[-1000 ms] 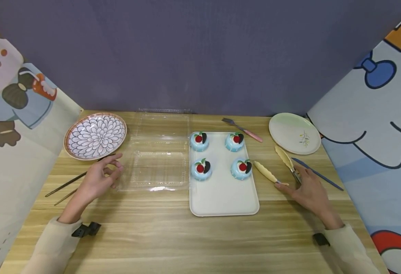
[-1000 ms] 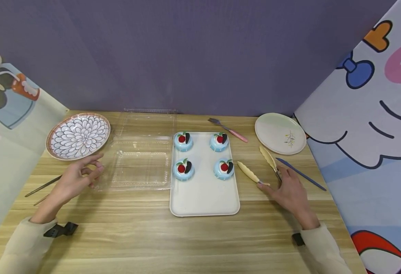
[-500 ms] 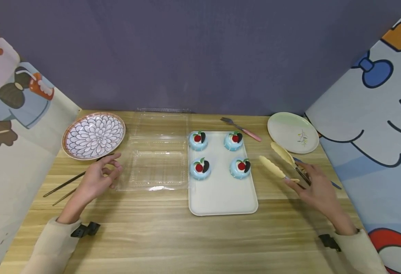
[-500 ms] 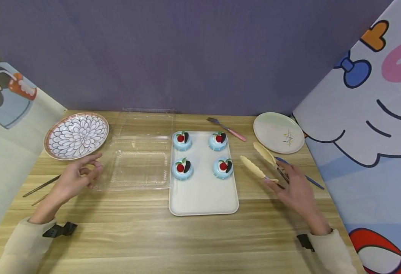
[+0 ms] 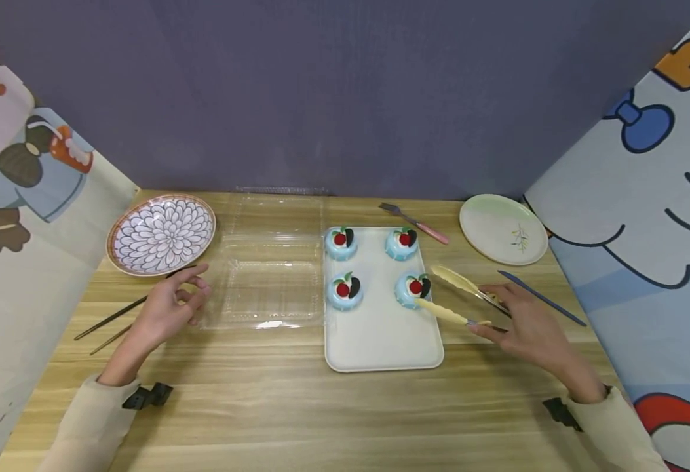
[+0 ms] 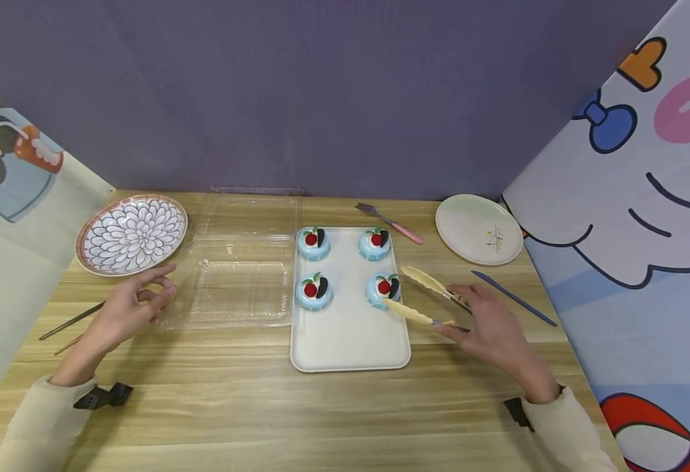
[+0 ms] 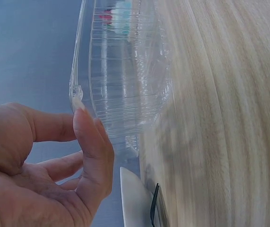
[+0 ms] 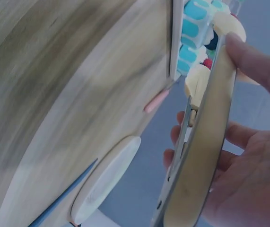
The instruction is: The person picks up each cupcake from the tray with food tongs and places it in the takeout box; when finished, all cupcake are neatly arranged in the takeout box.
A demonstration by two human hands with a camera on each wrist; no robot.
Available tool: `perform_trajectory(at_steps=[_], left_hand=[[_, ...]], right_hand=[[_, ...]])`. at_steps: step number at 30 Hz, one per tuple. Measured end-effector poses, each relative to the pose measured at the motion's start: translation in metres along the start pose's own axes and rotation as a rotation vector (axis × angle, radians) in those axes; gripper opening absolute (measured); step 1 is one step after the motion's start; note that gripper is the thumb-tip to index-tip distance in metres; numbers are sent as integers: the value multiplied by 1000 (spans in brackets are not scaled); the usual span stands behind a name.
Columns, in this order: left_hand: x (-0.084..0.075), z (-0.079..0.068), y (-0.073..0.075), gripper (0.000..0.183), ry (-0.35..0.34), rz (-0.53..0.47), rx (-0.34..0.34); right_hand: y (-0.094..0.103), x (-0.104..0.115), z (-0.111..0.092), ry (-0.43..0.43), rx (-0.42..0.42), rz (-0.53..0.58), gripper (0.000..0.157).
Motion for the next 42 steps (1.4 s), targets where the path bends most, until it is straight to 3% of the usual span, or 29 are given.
perform_trajectory(at_steps=[7,17,31,42], left_hand=[[1,0,-1,52,-6,4,8],[1,1,-1,51,-11,8,2],[0,-2,-1,51,-3,-4,5],[1,-1,-2,50,-21,-11,-6]], right_hand=[[-12,4,5,50,-19,5,68],[-14,5,7,20,-9,33,66],[-8,8,13,64,-120,68,64],[7,40,37,127,-183,90,64]])
Point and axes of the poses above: each hand's wrist, its own z-axis towards the middle knuckle, its own y-axis out of the back of the hand, x = y × z, the point moved 1 cm from there along z, towards the middle knuckle, and after that the axes turned 6 degrees about -y, right-handed, at the moved point
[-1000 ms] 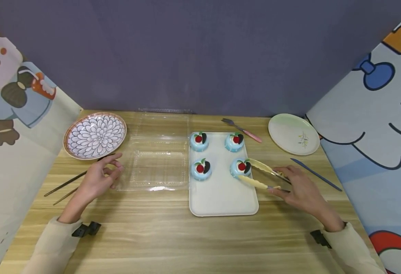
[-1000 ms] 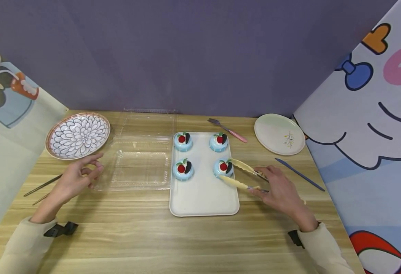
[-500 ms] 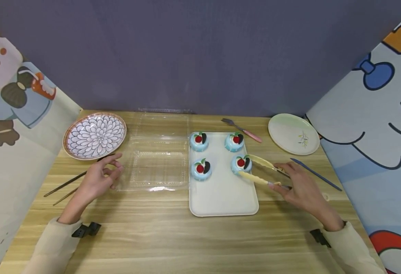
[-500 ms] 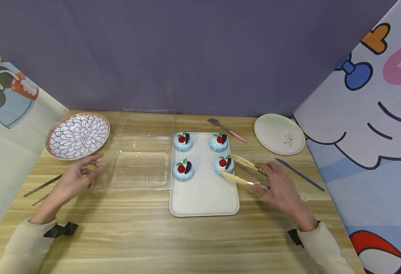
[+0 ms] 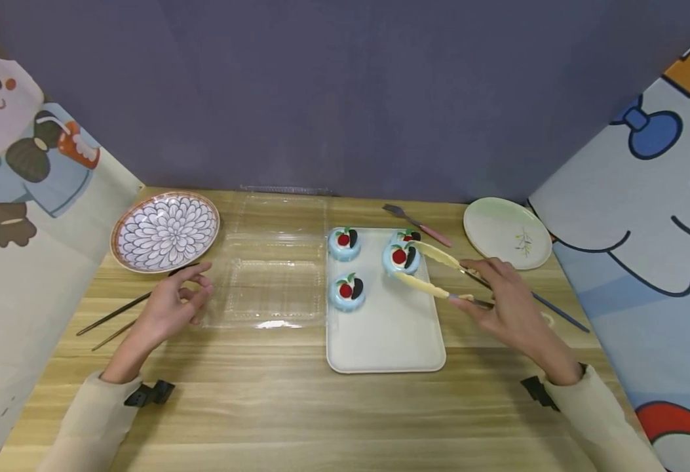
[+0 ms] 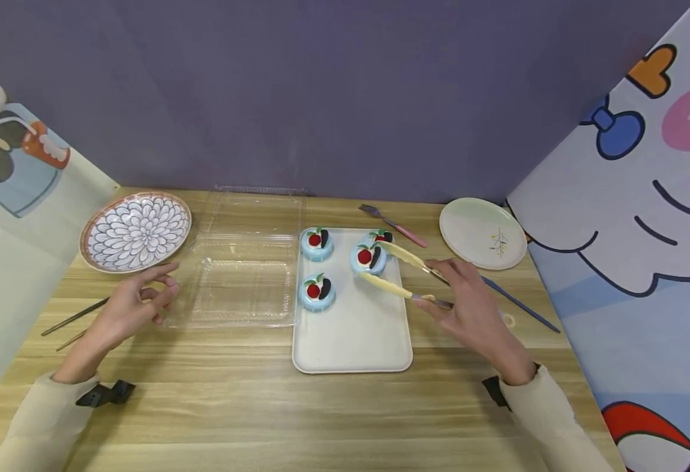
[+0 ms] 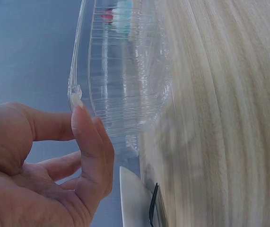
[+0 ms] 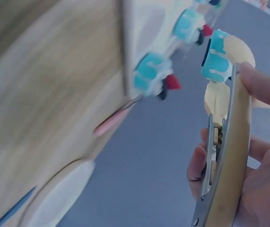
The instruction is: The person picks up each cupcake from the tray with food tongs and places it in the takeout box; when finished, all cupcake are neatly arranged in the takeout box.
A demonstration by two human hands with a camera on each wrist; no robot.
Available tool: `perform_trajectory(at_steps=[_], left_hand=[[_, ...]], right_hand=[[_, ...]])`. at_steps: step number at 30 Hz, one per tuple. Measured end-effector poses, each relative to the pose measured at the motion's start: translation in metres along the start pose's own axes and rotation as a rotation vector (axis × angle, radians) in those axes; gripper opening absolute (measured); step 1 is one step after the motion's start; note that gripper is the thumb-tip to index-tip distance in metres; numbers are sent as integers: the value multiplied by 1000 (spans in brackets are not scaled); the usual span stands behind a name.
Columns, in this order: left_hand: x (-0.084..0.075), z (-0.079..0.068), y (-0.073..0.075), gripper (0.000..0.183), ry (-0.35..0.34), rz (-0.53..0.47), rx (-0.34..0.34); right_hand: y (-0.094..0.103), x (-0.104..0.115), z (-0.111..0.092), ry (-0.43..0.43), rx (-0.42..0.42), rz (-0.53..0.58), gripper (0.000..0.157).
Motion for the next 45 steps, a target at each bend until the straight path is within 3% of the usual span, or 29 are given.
perform_trajectory(at_steps=[10,22,28,35,45], left_hand=[[-2,2,1,52,4,-4,12],[0,4,-1,52,20,-32,7],[-1,3,-1,51,24,-19,-1],[-3,3,-3,50,31,-9,-3],[-6,1,-1,51,41,-6,1]], right_hand=[[-25,55,43,132,41,76,63],[-75,143,98,233,240,59,63],[-105,178,116,282,320,36,62],[-131,188,121,290,367,53,62],[-138,187,123,287,400,34,67]])
Point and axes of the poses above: each hand's wrist, its own z-axis towards the middle knuckle, its own y-axis out of the back of the hand, x = y × z, the point moved 1 cm from there along z, towards the middle knuckle, and after that the axes turned 6 degrees about -y, right-handed, at the moved point
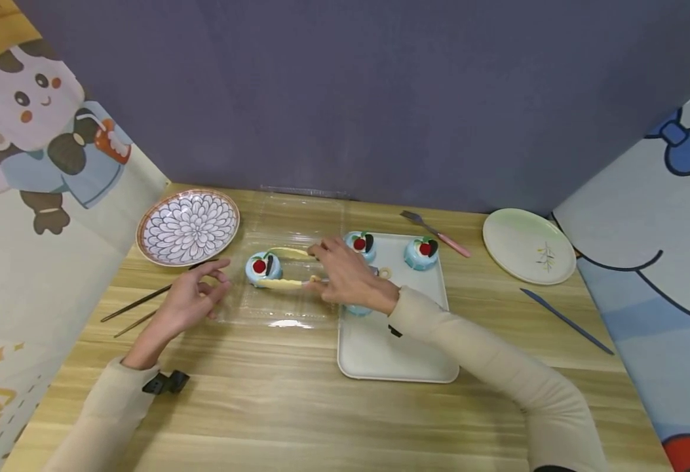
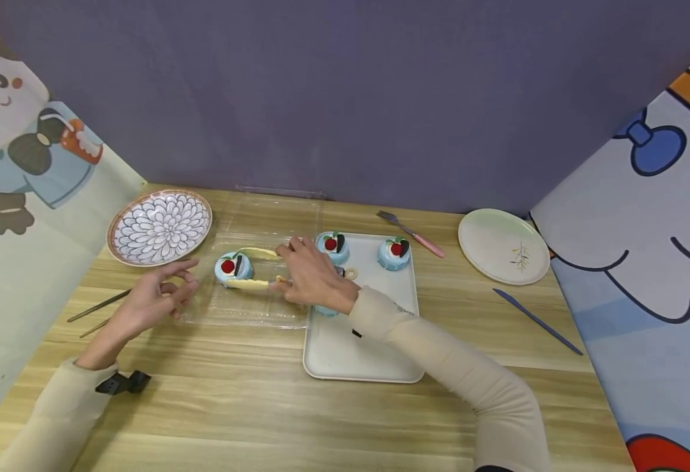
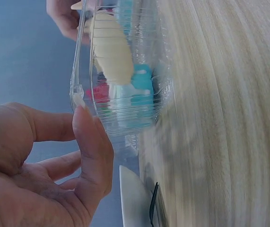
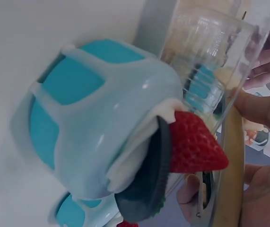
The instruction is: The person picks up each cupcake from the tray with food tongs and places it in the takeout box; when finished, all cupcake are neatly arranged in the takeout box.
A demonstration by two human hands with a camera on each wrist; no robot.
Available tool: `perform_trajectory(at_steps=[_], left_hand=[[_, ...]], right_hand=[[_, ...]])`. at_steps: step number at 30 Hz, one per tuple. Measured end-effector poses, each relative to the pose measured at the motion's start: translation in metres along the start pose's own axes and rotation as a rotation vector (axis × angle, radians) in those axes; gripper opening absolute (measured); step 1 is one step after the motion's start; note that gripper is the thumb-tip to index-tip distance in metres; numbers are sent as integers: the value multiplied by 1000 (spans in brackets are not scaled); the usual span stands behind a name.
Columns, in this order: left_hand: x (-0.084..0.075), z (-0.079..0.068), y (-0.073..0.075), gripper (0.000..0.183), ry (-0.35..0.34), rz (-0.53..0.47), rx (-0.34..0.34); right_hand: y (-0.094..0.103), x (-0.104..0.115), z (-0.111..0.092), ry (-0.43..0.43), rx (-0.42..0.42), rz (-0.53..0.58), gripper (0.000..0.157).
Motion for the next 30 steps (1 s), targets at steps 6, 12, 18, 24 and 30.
perform_trajectory(at_steps=[6,12,18,24,30], left_hand=[[1,0,1,51,3,-1,4],[1,0,1,52,3,1,-3],[1,0,2,52,12,6,-2],[0,-1,2,52,17,3,2],[-1,-4,4,53,12,-20,11]], right_hand=[[-4,0,2,14,-5,-42,67],[-4,0,3,14,-11,-43,68],[-3,1,1,7,-14,-56,68],[1,2,-6,12,-42,-40,68],[15,-5,-24,-31,-82,16,68]])
Point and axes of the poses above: each hand's wrist, its own z-axis towards the middle knuckle, its own y-axis out of the back of the hand, x = y × z, the point moved 1 cm from there along z, towards the middle knuckle, and after that the axes turned 6 degrees about -y, right-handed, at the moved point
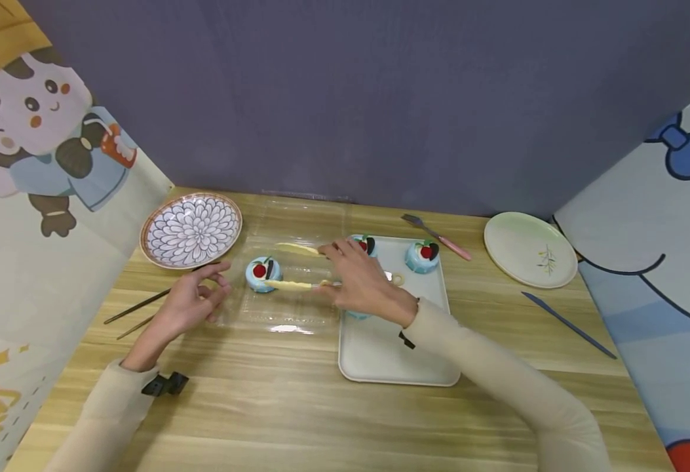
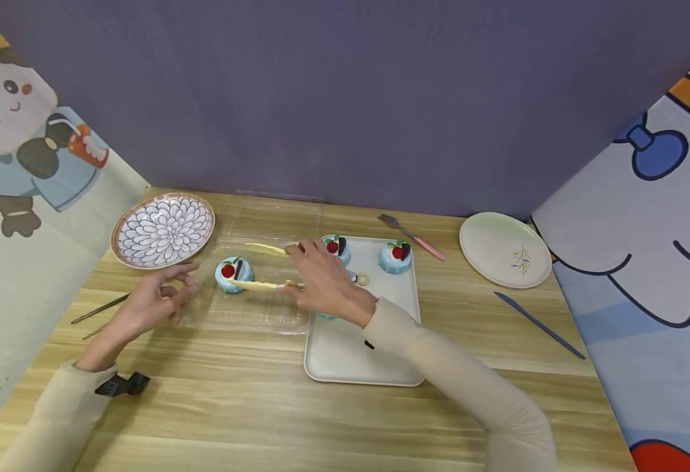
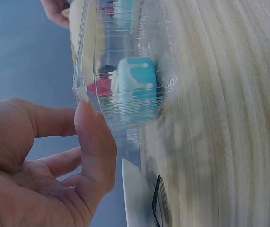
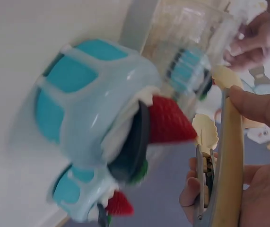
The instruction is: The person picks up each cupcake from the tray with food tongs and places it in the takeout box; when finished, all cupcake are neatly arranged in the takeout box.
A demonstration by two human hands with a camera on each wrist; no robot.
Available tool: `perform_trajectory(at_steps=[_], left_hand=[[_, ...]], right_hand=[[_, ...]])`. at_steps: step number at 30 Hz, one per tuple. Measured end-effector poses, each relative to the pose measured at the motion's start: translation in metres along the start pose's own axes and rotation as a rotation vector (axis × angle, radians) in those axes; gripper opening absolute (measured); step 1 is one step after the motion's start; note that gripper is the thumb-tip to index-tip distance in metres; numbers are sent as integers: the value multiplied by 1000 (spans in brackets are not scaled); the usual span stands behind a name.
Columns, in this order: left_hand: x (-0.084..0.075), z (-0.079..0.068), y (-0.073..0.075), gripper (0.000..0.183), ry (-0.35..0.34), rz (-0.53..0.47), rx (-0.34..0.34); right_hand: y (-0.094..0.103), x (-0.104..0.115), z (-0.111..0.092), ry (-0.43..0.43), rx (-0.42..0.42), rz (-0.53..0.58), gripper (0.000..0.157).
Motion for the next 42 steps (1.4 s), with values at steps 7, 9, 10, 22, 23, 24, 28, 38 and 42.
perform_trajectory(at_steps=[7,9,10,22,23,24,28,38,42], left_hand=[[1,0,0,52,6,-1,12],[2,-1,0,52,12,3,9],[2,-1,0,52,14,4,10],[5,-1,3,52,-3,-2,27],[6,-1,3,52,-3,-2,25],[6,-2,4,52,-2,-2,24],[5,-2,4,52,-1,2,22],[6,-3,4,52,16,2,24],[7,-2,3,52,23,-1,23]], right_hand=[[29,-31,-30,-59,-82,27,70],[38,-43,-39,-73,-121,16,70],[42,-49,-44,-84,-141,10,70],[81,-138,-109,-348,-250,-53,70],[83,-145,-114,-368,-248,-60,69],[84,-151,-119,-384,-244,-62,69],[85,-174,-136,-431,-225,-55,68],[59,-198,-144,-408,-163,-65,60],[53,-200,-139,-399,-173,-55,61]])
Point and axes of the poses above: each hand's wrist, its own z-axis towards the middle knuckle, its own y-axis out of the back of the hand, x = y × z, the point moved 1 cm from there along z, towards the middle knuckle, and after that the axes turned 6 degrees about -y, right-handed, at the moved point
